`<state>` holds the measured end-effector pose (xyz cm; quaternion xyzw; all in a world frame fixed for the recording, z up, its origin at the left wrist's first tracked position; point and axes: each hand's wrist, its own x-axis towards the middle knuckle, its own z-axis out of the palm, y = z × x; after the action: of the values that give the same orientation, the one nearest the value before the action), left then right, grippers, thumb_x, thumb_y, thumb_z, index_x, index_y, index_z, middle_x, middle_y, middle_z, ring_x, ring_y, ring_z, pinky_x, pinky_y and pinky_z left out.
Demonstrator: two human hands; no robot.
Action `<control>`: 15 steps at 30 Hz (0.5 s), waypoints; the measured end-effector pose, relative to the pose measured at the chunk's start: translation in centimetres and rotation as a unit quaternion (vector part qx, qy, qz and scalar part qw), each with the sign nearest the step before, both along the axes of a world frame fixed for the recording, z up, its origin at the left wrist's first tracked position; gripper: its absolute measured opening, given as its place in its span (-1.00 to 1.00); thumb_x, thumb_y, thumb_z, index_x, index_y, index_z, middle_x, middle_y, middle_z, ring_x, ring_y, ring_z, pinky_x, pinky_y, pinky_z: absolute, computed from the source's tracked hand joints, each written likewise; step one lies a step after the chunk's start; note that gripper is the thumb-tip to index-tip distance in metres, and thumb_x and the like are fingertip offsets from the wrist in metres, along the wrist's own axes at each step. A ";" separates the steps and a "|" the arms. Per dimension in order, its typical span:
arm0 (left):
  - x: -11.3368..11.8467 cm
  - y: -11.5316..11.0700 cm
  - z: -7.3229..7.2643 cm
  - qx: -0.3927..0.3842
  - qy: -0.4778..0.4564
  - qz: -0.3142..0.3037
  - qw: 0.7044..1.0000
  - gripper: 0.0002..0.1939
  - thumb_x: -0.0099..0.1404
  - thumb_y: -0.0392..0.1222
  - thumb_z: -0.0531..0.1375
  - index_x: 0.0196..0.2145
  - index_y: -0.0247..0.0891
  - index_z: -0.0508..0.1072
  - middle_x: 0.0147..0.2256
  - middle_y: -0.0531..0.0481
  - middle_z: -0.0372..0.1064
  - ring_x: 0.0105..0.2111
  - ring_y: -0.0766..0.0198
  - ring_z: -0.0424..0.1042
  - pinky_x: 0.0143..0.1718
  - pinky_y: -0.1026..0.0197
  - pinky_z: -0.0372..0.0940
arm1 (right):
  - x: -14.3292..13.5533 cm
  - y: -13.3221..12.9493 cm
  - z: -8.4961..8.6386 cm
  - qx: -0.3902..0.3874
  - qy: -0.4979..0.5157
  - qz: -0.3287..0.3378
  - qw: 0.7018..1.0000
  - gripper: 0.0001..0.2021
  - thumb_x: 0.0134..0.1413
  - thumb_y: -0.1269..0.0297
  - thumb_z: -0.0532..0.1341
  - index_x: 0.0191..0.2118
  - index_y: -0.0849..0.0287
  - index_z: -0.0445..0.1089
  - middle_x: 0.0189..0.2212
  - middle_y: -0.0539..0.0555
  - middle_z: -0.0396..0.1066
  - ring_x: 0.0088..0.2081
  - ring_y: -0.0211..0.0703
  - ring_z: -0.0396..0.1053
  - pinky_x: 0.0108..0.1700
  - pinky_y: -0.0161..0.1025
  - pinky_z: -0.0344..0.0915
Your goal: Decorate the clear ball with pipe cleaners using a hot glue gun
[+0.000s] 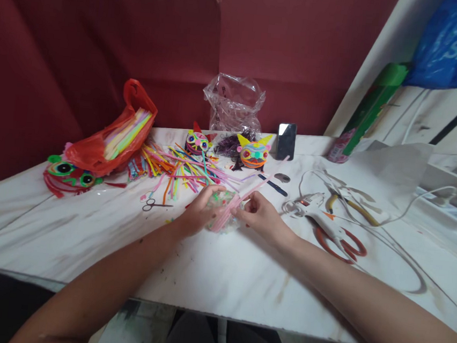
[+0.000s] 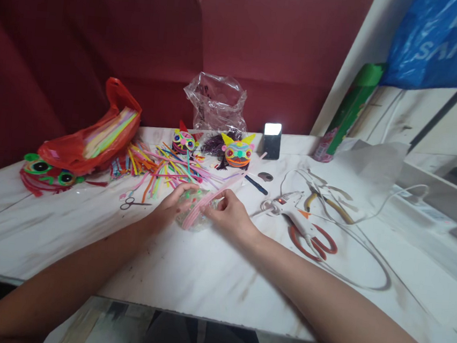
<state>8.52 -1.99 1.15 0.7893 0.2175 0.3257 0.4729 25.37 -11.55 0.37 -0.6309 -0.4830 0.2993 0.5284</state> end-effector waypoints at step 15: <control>-0.2 -0.2 0.4 0.041 0.060 -0.008 0.997 -0.32 -0.01 -0.08 0.33 0.07 -0.27 0.25 0.09 -0.23 0.23 0.08 -0.07 0.29 0.12 -0.04 0.19 | -0.3 -0.6 1.8 0.063 0.207 0.041 0.975 -0.61 -0.23 -0.06 0.38 -0.52 0.16 0.31 -0.70 -0.14 0.18 -0.63 -0.37 0.06 -0.55 -0.32 -0.02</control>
<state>8.28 -2.20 1.53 0.8281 0.2254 0.2822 0.4287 25.06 -12.18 2.21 -0.5006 -0.4060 0.4140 0.6428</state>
